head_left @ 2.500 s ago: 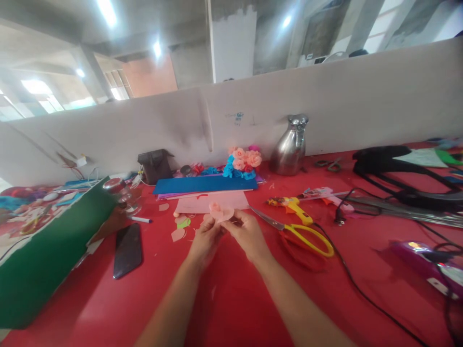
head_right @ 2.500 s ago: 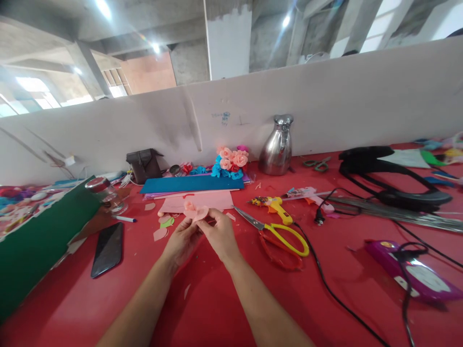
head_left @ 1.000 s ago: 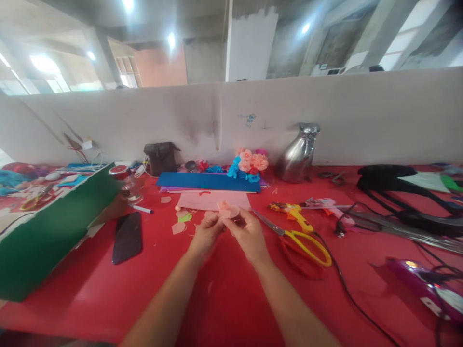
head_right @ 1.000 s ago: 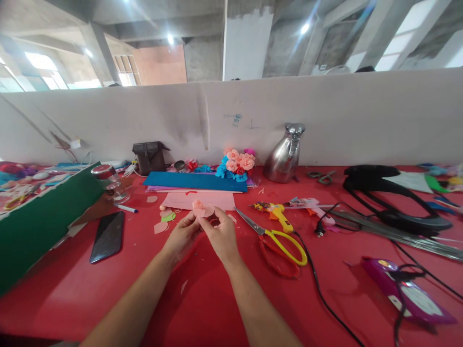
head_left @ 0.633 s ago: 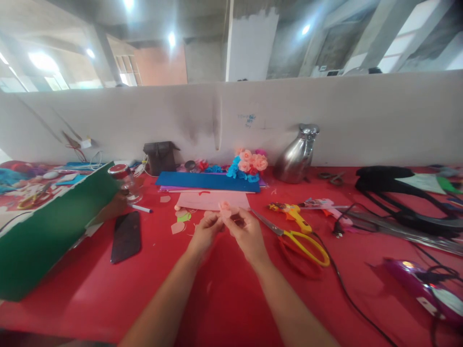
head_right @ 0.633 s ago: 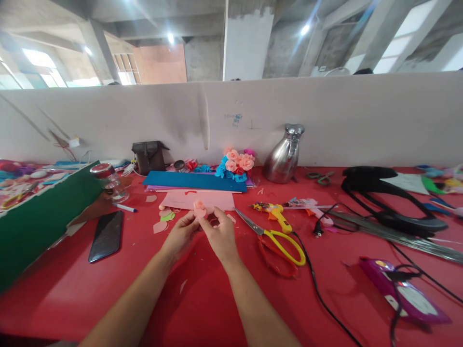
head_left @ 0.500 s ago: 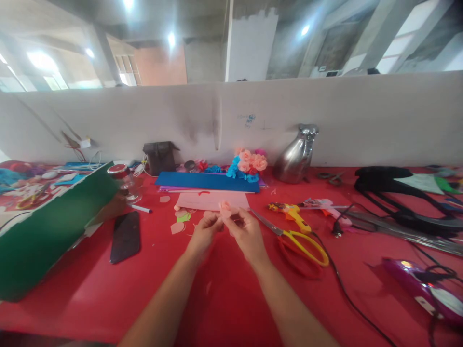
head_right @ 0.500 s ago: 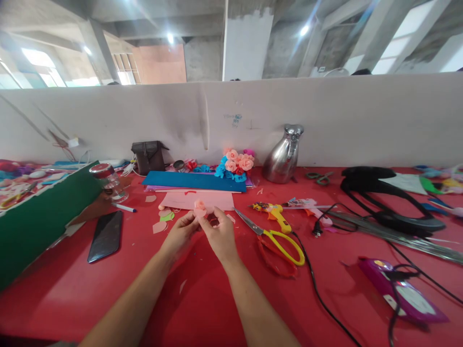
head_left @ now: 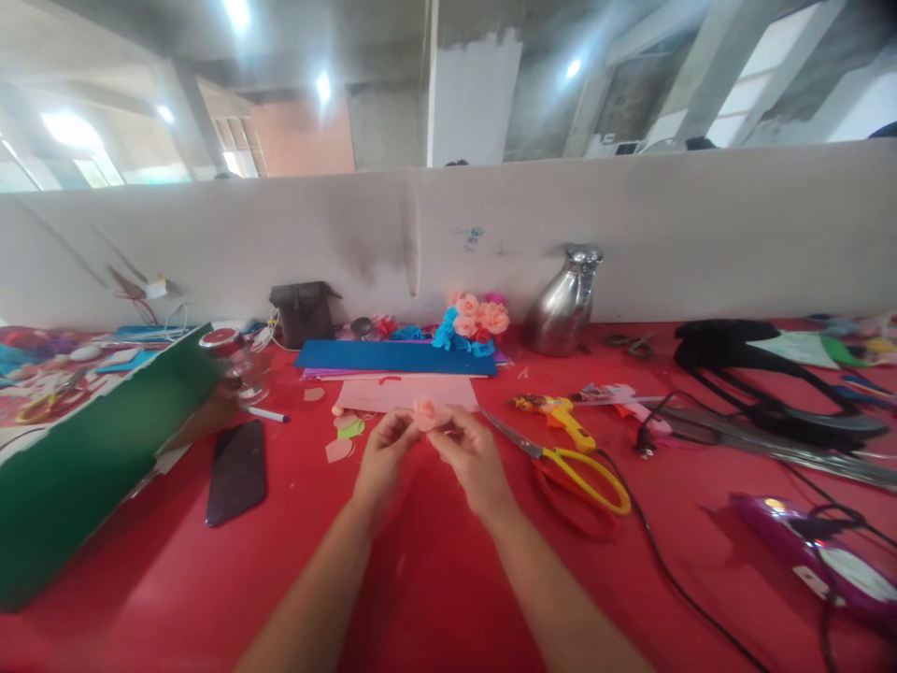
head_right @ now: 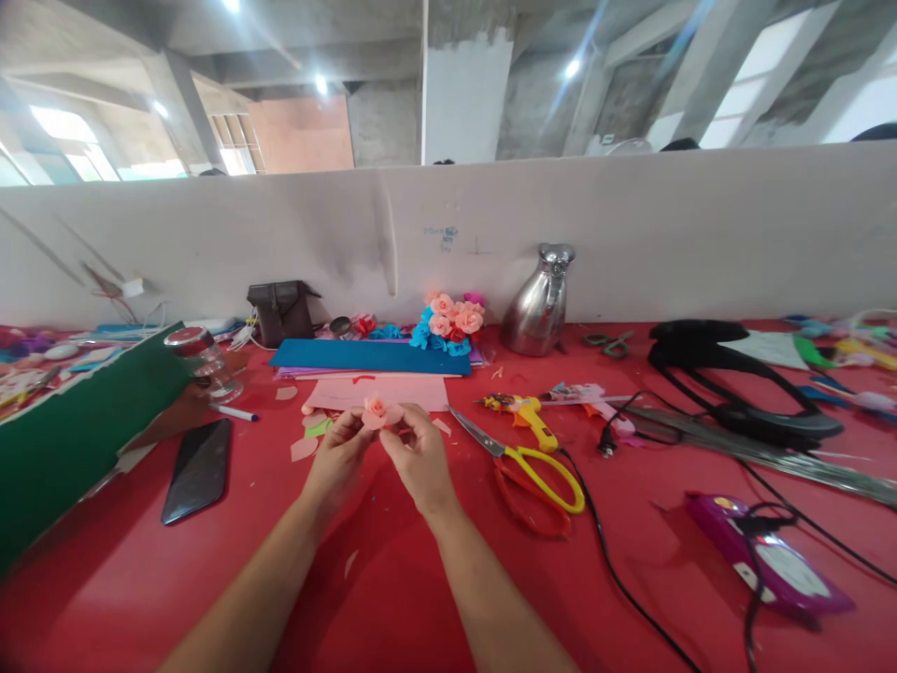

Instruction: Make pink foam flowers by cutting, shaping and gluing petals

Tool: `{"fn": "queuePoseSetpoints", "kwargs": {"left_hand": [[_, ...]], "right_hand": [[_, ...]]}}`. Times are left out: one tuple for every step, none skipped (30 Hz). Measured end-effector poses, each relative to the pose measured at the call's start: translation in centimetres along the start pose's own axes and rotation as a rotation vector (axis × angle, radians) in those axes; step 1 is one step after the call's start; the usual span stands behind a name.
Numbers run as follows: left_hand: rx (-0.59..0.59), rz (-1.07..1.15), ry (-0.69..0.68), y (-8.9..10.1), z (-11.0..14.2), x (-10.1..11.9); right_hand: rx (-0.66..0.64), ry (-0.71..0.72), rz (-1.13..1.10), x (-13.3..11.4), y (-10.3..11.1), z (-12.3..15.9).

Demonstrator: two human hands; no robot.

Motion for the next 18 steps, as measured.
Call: {"fn": "queuePoseSetpoints", "kwargs": {"left_hand": [[0.022,-0.003,-0.005,0.3,-0.1,0.0],[0.036,-0.002,-0.006,0.5,-0.1,-0.1],[0.04,0.001,-0.002,0.6,-0.2,-0.2],[0.032,0.006,0.005,0.6,-0.2,-0.2],[0.015,0.009,0.012,0.4,-0.2,-0.3],[-0.006,0.006,0.016,0.2,-0.2,-0.4],[-0.025,-0.001,0.019,0.1,-0.2,-0.4],[-0.036,-0.01,0.016,0.0,-0.2,-0.4],[-0.038,-0.018,0.01,0.0,-0.2,-0.3],[-0.032,-0.024,0.004,0.1,-0.3,-0.3],[-0.02,-0.026,0.002,0.2,-0.3,-0.2],[-0.009,-0.026,0.005,0.4,-0.4,-0.2],[0.001,-0.022,0.011,0.5,-0.4,-0.3],[0.011,-0.015,0.016,0.6,-0.4,-0.3],[0.018,-0.007,0.019,0.7,-0.4,-0.3],[0.025,0.003,0.019,0.7,-0.5,-0.3],[0.033,0.013,0.017,0.7,-0.5,-0.3],[0.042,0.022,0.017,0.8,-0.5,-0.3]], "right_hand": [[-0.028,-0.009,-0.039,0.0,-0.1,0.0],[-0.05,-0.028,-0.087,0.0,-0.2,0.0],[-0.062,-0.055,-0.135,0.2,-0.1,-0.1],[-0.063,-0.089,-0.175,0.4,-0.1,-0.1],[-0.057,-0.124,-0.204,0.7,0.0,-0.2],[-0.045,-0.155,-0.22,0.9,0.1,-0.3],[-0.031,-0.177,-0.225,1.1,0.1,-0.4],[-0.011,-0.188,-0.223,1.1,0.2,-0.4],[0.005,-0.191,-0.216,1.1,0.3,-0.4],[0.016,-0.189,-0.21,1.0,0.3,-0.4],[0.024,-0.182,-0.209,0.8,0.3,-0.4],[0.026,-0.176,-0.214,0.7,0.3,-0.3],[0.03,-0.169,-0.228,0.6,0.4,-0.2],[0.037,-0.157,-0.252,0.5,0.6,-0.2],[0.048,-0.14,-0.282,0.4,0.8,-0.2],[0.066,-0.123,-0.309,0.3,1.1,-0.2],[0.09,-0.111,-0.328,0.4,1.4,-0.2],[0.117,-0.11,-0.336,0.5,1.7,-0.3]]}}
Point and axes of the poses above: each hand's wrist, its own z-axis away from the middle knuckle, its own y-axis out of the back of the hand, x = y × z, the point moved 9 cm from there along -z, towards the middle knuckle, and after that the axes turned 10 degrees about -y, right-handed, at the moved point
